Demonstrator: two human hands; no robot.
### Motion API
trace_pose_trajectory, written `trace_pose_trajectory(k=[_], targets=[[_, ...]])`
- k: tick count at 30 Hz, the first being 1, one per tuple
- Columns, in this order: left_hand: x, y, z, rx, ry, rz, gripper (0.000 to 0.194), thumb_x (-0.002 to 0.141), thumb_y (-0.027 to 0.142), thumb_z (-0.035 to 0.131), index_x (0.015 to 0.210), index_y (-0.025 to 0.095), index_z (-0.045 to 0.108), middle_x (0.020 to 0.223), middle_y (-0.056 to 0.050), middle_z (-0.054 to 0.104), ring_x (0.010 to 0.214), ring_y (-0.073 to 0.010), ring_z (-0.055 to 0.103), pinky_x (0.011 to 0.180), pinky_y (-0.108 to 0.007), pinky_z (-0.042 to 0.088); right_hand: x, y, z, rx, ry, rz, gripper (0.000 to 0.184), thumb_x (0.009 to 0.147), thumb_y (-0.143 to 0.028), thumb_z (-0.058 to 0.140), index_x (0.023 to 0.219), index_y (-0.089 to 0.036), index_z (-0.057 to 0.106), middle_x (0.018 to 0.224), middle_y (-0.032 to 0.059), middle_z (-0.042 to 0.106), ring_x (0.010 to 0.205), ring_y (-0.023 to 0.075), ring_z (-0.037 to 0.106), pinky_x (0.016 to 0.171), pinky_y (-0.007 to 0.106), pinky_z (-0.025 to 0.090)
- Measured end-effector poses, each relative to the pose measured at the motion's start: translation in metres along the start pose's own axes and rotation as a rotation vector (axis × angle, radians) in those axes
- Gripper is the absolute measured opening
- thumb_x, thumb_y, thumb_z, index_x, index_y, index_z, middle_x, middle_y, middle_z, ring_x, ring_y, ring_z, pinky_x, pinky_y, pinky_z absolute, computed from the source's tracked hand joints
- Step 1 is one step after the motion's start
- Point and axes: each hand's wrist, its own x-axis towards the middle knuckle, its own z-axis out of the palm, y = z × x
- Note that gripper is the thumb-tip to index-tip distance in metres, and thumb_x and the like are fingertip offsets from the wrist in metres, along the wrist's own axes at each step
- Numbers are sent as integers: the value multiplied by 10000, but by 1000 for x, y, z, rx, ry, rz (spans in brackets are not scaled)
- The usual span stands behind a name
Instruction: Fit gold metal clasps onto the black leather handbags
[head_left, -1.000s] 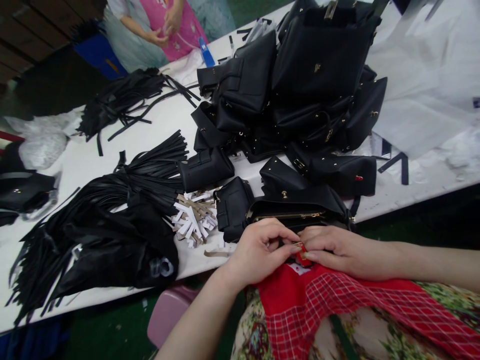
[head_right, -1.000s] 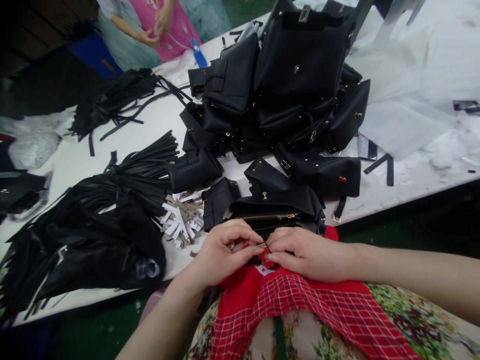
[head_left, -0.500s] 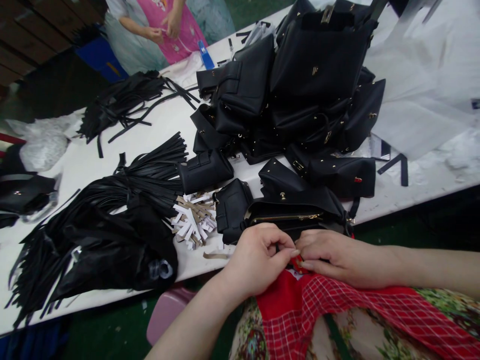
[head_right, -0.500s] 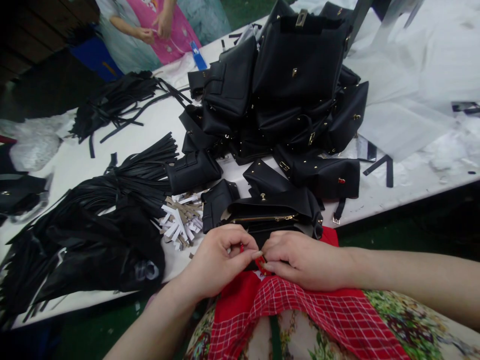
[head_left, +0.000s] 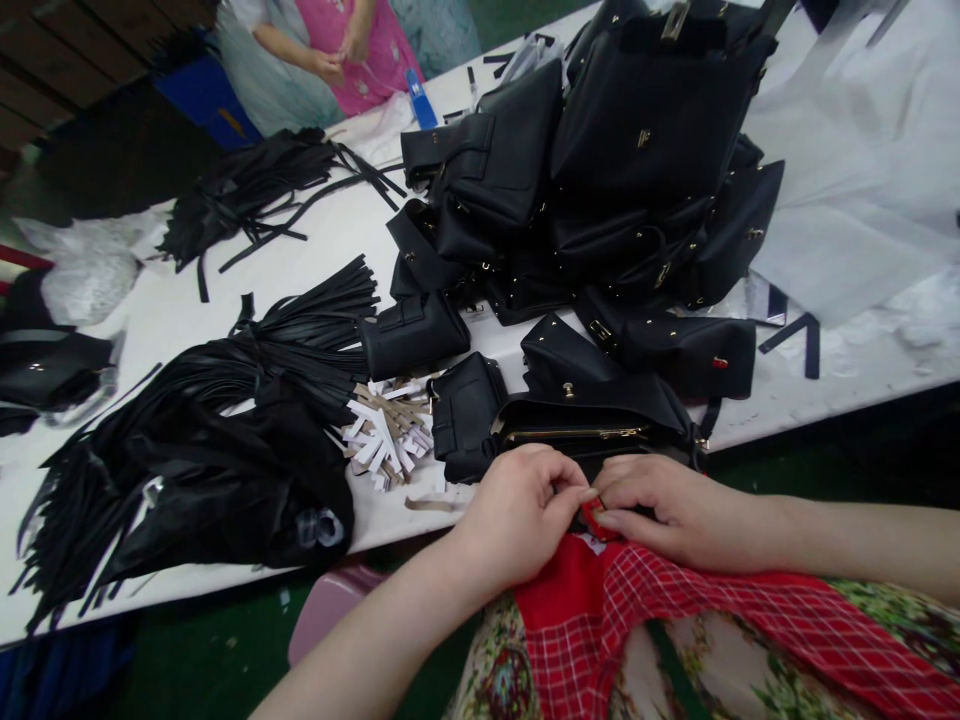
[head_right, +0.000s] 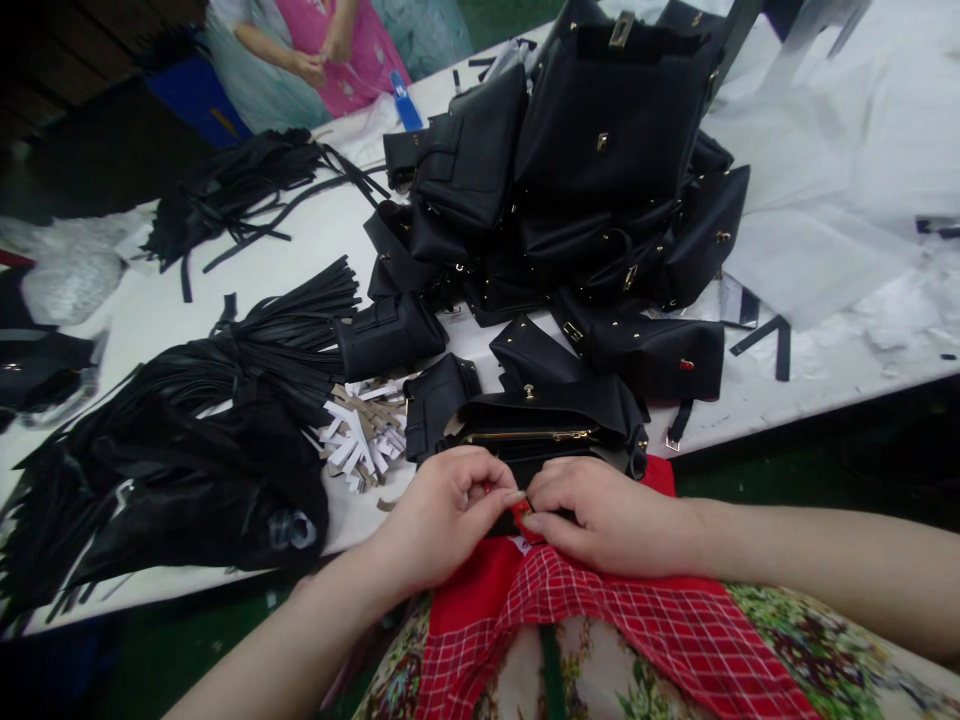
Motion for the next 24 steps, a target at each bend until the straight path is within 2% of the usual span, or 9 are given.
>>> trace_pose_trajectory(k=[3,10,13,16,17,19,20,24], targets=[[-8,-3,4,43,53,96,132,854,202,626,731,185,670,770,-8,669,748,-144,591,693,-252,424,1,1,0,66,39,50,333,970,-287,456,778,-161,697,815,57,669,772,160,603,744,295,455],[-21,-11,4,-24,102,102,130,847,175,646,717,181,640,687,24,621,648,-108,552,632,-221,414,2,4,-2,104,49,60,356,988,-316,439,804,-169,706,872,54,681,804,157,617,757,285,470],[-22,-14,7,-51,191,154,125,859,161,619,735,176,633,725,8,639,685,-117,572,654,-228,437,2,4,-2,121,52,73,363,995,-349,432,858,-164,714,908,58,684,836,159,617,787,288,476],[-20,-17,10,-35,292,223,71,857,161,623,906,181,671,786,-3,669,705,-125,588,679,-246,469,3,4,-2,129,63,78,357,990,-356,447,847,-161,709,885,55,681,824,156,613,790,288,476],[-19,-18,11,-20,304,238,154,848,170,642,998,186,673,804,-4,680,712,-129,596,691,-254,483,4,4,-2,123,67,75,353,987,-353,454,832,-163,707,869,52,679,814,156,611,783,288,476],[-15,-20,12,10,292,263,287,833,200,679,1120,195,663,844,-12,702,746,-141,621,721,-273,512,3,3,-1,110,70,65,345,982,-347,466,805,-167,701,844,48,675,799,158,611,769,288,475],[-13,-21,12,20,279,277,288,834,218,686,1121,198,672,866,-20,710,778,-149,637,741,-281,523,3,3,-1,108,69,60,340,979,-345,472,799,-168,700,840,46,674,799,158,613,768,287,475],[-7,-24,11,86,228,330,157,899,232,605,992,205,728,886,-37,727,807,-150,670,744,-274,543,3,1,-1,127,64,75,304,970,-318,489,815,-171,704,847,40,680,799,151,621,760,272,478]])
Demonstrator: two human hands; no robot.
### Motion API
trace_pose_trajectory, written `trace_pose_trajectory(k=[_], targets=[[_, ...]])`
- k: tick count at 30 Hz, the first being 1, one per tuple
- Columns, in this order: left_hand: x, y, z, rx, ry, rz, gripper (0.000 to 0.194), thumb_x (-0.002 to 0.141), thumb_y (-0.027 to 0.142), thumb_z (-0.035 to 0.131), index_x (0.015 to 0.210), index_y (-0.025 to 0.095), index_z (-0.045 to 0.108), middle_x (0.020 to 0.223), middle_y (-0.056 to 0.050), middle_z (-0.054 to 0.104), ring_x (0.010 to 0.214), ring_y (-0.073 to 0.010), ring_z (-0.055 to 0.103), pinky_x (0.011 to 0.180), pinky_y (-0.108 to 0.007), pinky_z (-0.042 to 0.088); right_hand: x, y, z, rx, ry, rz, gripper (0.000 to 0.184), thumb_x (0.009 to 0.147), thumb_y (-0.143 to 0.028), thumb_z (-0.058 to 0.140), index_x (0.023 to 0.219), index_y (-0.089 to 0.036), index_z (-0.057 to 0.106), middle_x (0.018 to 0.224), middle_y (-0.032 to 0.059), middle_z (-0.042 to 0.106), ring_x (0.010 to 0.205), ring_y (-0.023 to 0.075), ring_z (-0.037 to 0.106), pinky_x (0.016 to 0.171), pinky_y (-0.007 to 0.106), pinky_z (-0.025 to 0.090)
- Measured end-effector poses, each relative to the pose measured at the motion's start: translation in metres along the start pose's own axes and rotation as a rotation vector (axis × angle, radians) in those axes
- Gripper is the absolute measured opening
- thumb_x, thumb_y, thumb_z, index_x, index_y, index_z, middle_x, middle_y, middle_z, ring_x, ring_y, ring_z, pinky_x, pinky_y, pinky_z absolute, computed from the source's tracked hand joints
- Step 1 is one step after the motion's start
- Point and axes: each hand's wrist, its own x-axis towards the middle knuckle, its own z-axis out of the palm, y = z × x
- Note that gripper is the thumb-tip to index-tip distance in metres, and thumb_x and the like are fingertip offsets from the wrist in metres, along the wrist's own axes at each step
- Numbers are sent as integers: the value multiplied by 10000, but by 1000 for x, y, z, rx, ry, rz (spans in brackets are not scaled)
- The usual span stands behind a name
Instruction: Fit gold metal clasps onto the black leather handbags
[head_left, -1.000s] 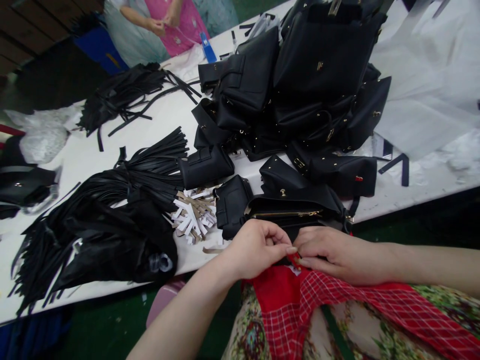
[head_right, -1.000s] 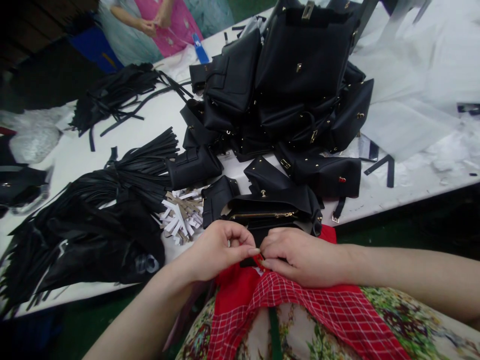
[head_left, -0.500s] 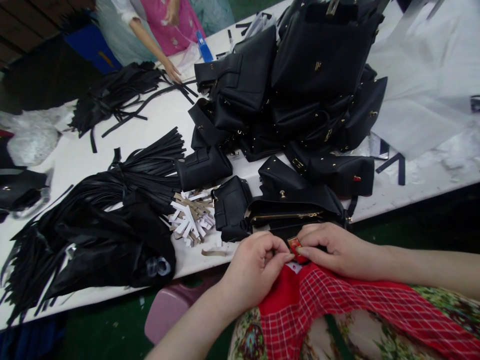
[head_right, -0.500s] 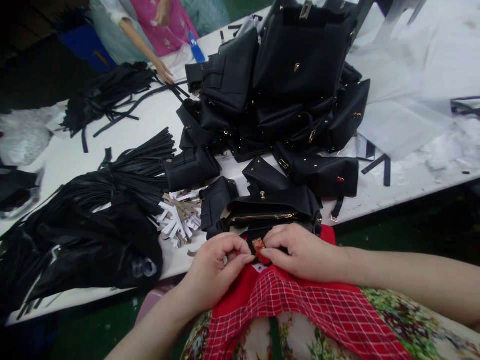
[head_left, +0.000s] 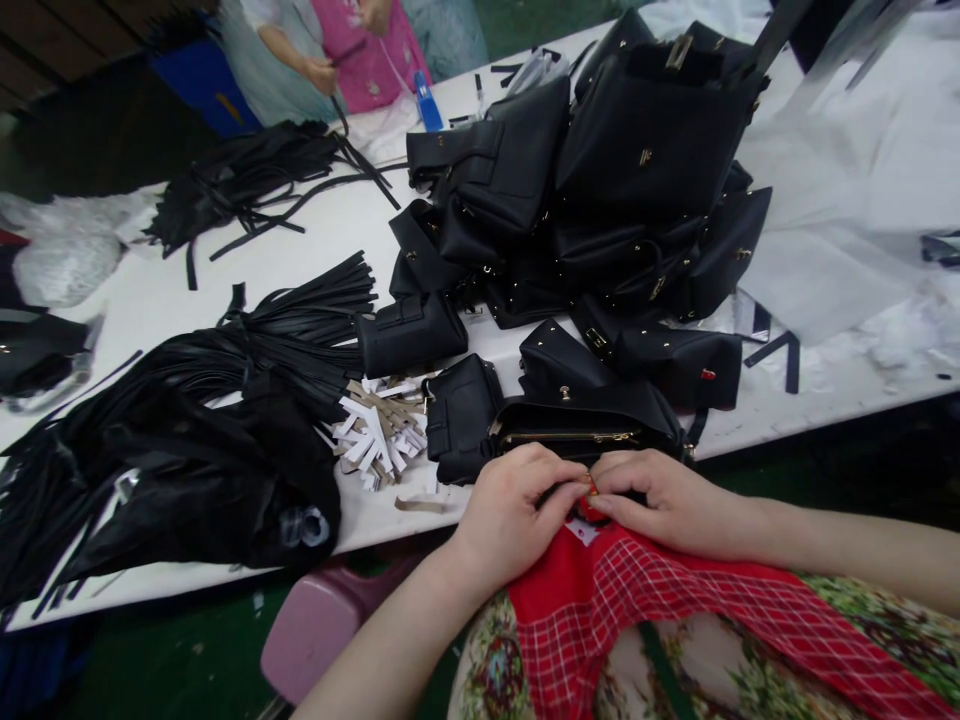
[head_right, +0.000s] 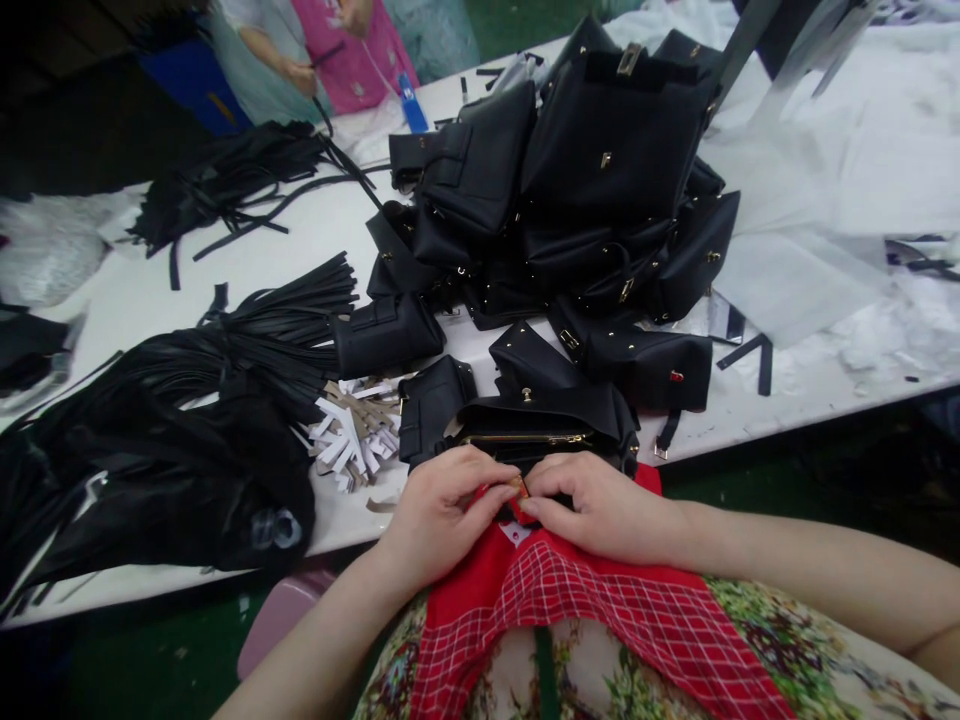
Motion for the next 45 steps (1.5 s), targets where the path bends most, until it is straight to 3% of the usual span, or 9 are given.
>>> trace_pose_trajectory(k=[6,10,15,22,27,33,40,42,45], targets=[[2,11,-7,353,-218,85,219,918,112,514,1058,175,669,943,-45,720,855,-190,680,773,-324,567,1,-4,2,-24,4,20,269,946,-251,508,770,-167,694,805,26,677,768,139,619,744,255,475],[3,29,-5,687,-359,97,139,899,112,504,934,144,634,841,-65,663,734,-232,660,599,-342,562,2,-5,5,-28,-2,26,277,939,-233,502,752,-166,695,811,30,689,765,145,623,747,266,481],[-3,32,4,782,-237,149,136,894,103,481,911,140,610,796,-61,628,673,-228,639,525,-327,539,0,-5,5,-15,21,74,261,920,-210,505,747,-156,693,809,40,703,778,161,632,755,281,488],[-7,9,4,428,13,57,151,939,185,507,1042,184,619,917,-32,684,809,-199,671,712,-342,580,-2,-2,4,36,48,98,275,930,-252,505,765,-158,704,804,40,710,781,162,637,752,271,483],[1,7,1,276,-92,29,144,925,232,568,1018,196,673,933,-20,712,847,-179,673,776,-319,570,-2,-5,6,-29,56,78,232,904,-204,525,742,-169,688,781,13,688,747,131,613,718,236,459],[4,24,-2,613,-287,147,127,867,91,547,866,166,650,791,-35,661,696,-220,650,587,-341,564,1,-7,8,-128,24,77,284,891,-217,518,632,-166,625,722,18,657,684,134,589,674,254,449],[-9,30,7,888,-48,410,128,849,85,495,887,126,609,689,-37,593,557,-216,573,419,-316,446,5,-8,5,-77,23,125,282,870,-191,501,596,-164,566,679,1,632,639,120,570,638,240,440],[-10,24,6,776,-19,366,156,868,83,467,926,130,604,736,-44,616,594,-207,586,470,-314,463,5,-7,5,-76,39,119,304,882,-214,497,586,-165,551,659,-3,614,626,117,559,629,241,433],[-5,14,3,433,-22,156,134,878,85,487,875,168,592,803,-34,636,705,-177,610,611,-287,489,4,-5,6,-85,52,97,309,897,-238,497,613,-161,590,687,6,636,655,126,574,655,251,435]])
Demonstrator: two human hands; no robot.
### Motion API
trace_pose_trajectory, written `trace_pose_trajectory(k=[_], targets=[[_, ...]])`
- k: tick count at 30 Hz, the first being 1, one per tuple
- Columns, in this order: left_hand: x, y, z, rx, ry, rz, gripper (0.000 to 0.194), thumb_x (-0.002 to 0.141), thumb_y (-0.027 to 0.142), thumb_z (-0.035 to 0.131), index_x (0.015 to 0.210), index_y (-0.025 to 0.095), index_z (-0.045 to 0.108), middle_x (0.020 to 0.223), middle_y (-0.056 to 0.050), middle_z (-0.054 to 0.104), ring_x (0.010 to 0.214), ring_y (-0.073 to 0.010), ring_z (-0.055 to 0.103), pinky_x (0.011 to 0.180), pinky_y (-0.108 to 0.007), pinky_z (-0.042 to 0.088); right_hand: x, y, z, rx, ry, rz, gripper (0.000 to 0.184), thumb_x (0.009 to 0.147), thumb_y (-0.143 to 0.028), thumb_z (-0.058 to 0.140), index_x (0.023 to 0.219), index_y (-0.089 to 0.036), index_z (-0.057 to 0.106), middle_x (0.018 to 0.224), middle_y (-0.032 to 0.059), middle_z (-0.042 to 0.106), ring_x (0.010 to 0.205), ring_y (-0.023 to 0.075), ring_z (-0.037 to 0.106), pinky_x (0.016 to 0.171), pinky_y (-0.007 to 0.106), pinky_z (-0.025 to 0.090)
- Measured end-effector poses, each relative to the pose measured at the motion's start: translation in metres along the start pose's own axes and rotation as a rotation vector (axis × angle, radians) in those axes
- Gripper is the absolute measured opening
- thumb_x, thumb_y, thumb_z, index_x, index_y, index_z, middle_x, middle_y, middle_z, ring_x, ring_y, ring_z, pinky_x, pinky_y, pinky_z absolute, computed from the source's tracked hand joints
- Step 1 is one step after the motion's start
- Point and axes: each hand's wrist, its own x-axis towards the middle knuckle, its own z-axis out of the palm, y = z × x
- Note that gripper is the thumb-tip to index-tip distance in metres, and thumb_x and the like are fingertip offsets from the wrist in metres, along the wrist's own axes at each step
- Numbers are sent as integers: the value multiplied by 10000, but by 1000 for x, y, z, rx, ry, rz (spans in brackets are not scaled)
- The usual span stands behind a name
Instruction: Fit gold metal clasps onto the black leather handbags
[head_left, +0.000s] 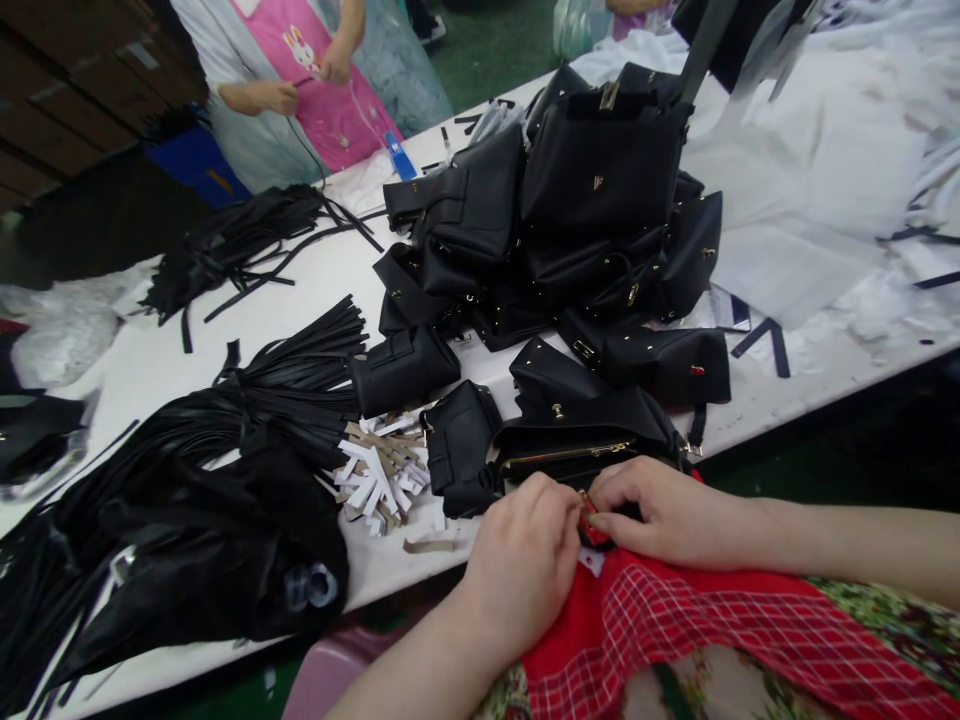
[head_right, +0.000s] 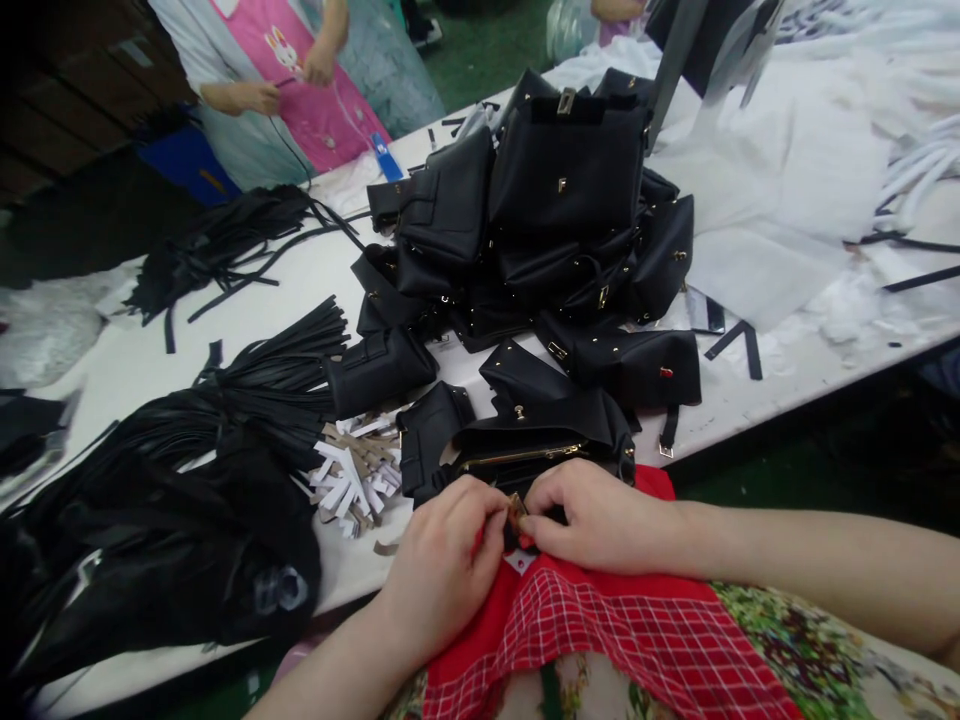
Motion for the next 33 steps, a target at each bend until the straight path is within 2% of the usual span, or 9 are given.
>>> trace_pose_trajectory(k=[2,5,13,15,18,22,25,28,33], targets=[[5,-7,0,-218,-33,-95,116,877,100,510,841,178,588,798,-19,624,738,-155,597,654,-264,470,-1,1,0,-9,5,-2,296,899,-243,502,643,-159,625,709,15,655,677,136,587,675,261,437],[14,-14,-4,-389,-116,-139,124,898,132,495,826,181,583,762,-5,591,711,-136,553,658,-253,434,-1,2,0,-11,8,-1,294,901,-252,503,663,-157,645,715,19,656,680,139,588,677,263,436],[18,-19,-34,-479,-511,-48,168,932,130,424,871,186,571,888,-19,615,820,-142,555,771,-258,439,0,7,-5,41,-27,-6,261,866,-180,501,648,-153,641,688,12,639,661,133,586,655,251,440],[16,-19,-33,-497,-447,-115,168,927,134,433,857,185,578,877,-17,627,814,-139,561,766,-254,439,-1,6,-6,41,-18,-6,273,884,-202,504,657,-153,648,689,15,641,662,135,589,660,254,449],[14,-16,-23,-441,-219,-344,188,930,240,483,804,180,609,785,-16,641,705,-140,557,665,-261,425,-2,4,-7,44,24,-55,257,902,-210,507,719,-162,681,750,20,678,714,134,620,698,247,469],[19,-7,-6,-457,-61,-503,226,904,354,562,851,194,713,718,-14,686,600,-142,561,586,-272,421,-1,2,-6,-87,186,-138,268,914,-206,493,729,-177,685,774,35,699,752,141,654,710,242,508],[27,-1,2,-486,80,-511,113,827,285,675,859,201,744,734,-10,723,663,-162,616,646,-283,475,2,2,-7,-224,353,-213,209,896,-177,502,870,-191,709,956,57,734,889,161,683,803,260,546],[33,3,5,-498,197,-451,83,818,205,682,862,214,752,773,-1,743,713,-163,653,706,-289,505,4,4,-7,-350,458,-252,228,889,-154,493,961,-195,705,1023,64,738,926,168,695,821,276,567],[37,6,7,-459,231,-313,185,900,181,573,939,203,753,862,-35,758,786,-170,682,728,-285,516,4,4,-9,-449,538,-255,232,922,-191,472,874,-192,699,998,82,743,881,166,706,787,274,580]])
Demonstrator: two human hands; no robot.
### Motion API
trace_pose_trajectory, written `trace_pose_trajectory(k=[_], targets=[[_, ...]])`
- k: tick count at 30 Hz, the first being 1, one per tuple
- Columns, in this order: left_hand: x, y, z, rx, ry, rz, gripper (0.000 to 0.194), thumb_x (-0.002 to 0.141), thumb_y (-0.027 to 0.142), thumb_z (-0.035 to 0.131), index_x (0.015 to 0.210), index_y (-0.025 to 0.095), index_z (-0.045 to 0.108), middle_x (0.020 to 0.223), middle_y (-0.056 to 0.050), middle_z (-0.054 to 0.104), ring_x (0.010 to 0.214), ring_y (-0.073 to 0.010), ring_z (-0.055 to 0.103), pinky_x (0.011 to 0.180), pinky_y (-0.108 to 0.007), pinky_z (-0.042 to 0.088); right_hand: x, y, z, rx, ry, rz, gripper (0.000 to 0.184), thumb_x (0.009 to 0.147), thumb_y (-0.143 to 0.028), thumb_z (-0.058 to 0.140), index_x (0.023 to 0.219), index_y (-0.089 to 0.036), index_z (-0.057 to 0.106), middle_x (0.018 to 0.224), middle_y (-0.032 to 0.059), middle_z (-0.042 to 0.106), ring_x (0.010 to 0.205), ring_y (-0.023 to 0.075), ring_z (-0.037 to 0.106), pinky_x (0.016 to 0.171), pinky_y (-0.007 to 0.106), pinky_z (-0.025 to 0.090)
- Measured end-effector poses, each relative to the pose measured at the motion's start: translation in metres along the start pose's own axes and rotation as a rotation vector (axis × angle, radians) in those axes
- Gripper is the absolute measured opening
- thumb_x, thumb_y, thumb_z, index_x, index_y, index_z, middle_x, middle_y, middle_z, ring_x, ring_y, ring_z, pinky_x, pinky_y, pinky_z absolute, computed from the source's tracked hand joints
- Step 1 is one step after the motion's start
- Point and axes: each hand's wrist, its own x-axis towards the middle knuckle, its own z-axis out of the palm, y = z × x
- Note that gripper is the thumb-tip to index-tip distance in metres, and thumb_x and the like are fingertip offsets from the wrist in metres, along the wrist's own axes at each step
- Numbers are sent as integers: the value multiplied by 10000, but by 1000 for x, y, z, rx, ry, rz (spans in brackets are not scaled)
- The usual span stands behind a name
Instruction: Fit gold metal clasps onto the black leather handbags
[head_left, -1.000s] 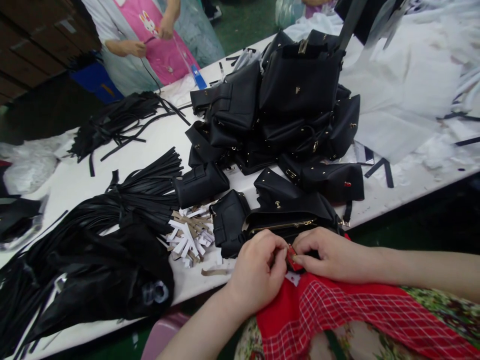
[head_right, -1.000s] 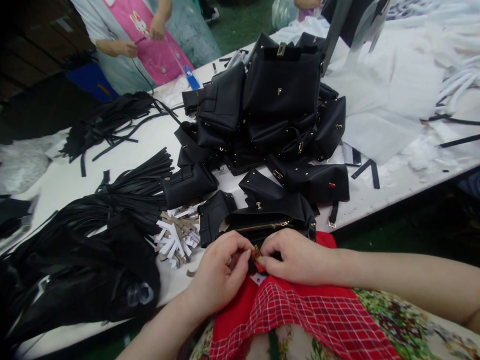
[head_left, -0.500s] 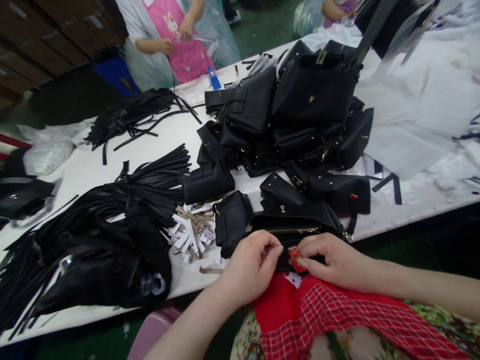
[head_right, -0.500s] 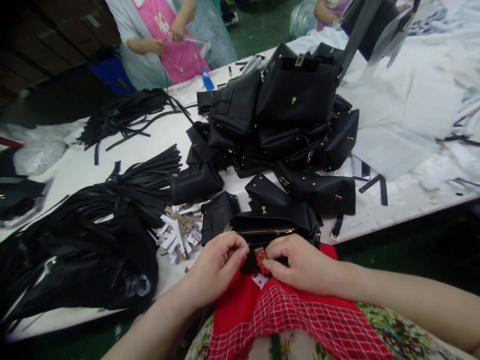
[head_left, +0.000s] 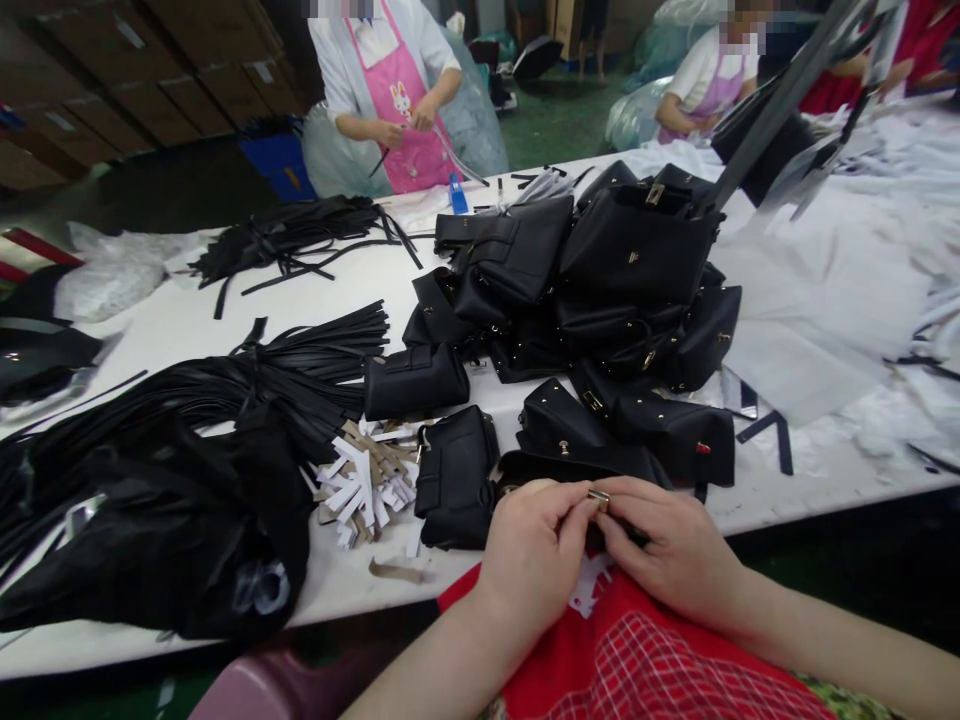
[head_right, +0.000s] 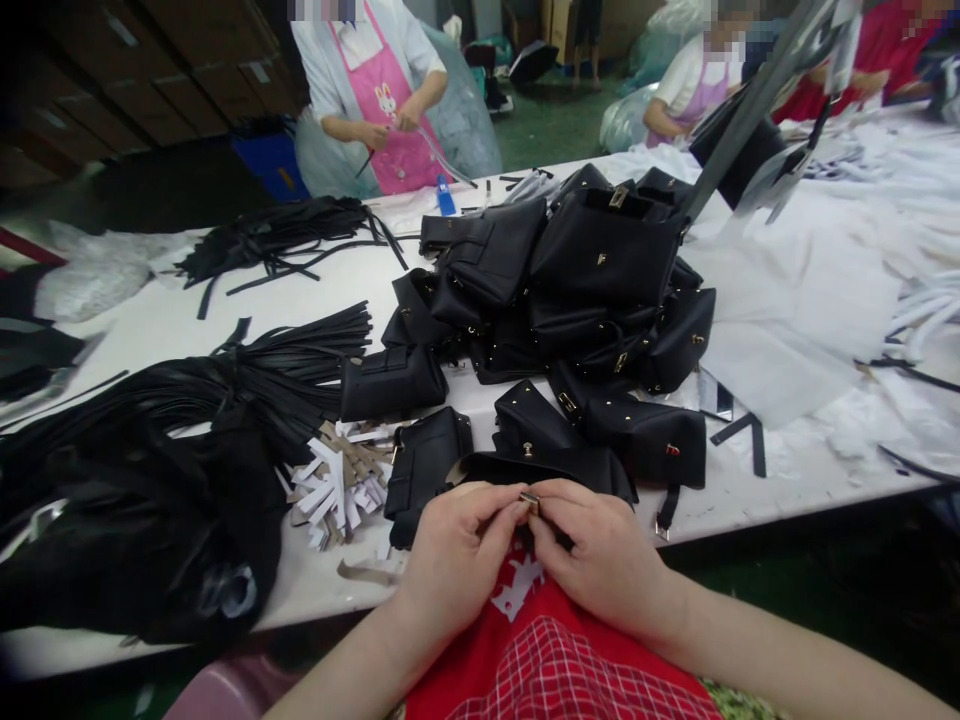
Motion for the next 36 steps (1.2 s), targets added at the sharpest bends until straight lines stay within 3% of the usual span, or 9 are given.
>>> trace_pose_trajectory(k=[5,12,18,23,27,30,33,36], targets=[[1,1,5,48,5,44,232,911,160,512,906,182,743,792,-45,730,724,-169,660,679,-287,504,0,-1,-2,10,14,20,223,899,-164,486,821,-184,695,962,83,741,833,156,705,743,252,575],[2,2,7,-14,53,-20,207,890,167,544,907,182,750,774,-37,729,724,-166,656,678,-289,505,-2,1,-1,68,28,55,186,877,-170,526,791,-189,690,922,69,739,811,154,698,723,245,566],[2,1,4,8,43,8,198,890,179,552,882,186,750,799,-39,742,748,-170,665,691,-294,497,-2,-1,2,50,-19,57,206,885,-182,507,779,-194,683,940,79,739,814,170,703,715,266,570],[1,-3,5,33,73,-30,189,875,155,545,810,180,721,736,-30,710,705,-159,640,654,-282,480,-2,-1,3,155,-46,102,209,903,-208,513,786,-203,687,954,75,729,849,172,687,751,268,562],[2,-10,3,-64,99,20,177,879,149,545,919,166,717,720,-18,681,647,-130,602,637,-258,479,-1,3,1,269,-91,148,224,905,-205,511,748,-200,672,917,62,721,831,164,674,748,259,549],[4,-14,-1,-117,43,51,142,828,170,648,950,173,720,766,-13,700,628,-117,593,641,-248,489,-1,4,0,307,-122,143,229,908,-197,501,755,-198,672,883,55,717,822,158,670,748,256,541],[7,-15,-6,-143,-34,60,71,819,179,675,855,194,734,797,-15,730,713,-133,643,667,-245,495,-1,4,-1,292,-143,112,222,916,-199,498,792,-200,682,896,53,717,837,156,664,755,257,531],[11,-15,-15,-122,-123,34,62,815,202,689,787,204,744,738,-4,728,659,-125,630,616,-236,473,-1,3,-2,272,-196,66,218,911,-183,494,801,-202,681,892,51,713,821,151,660,735,251,523]])
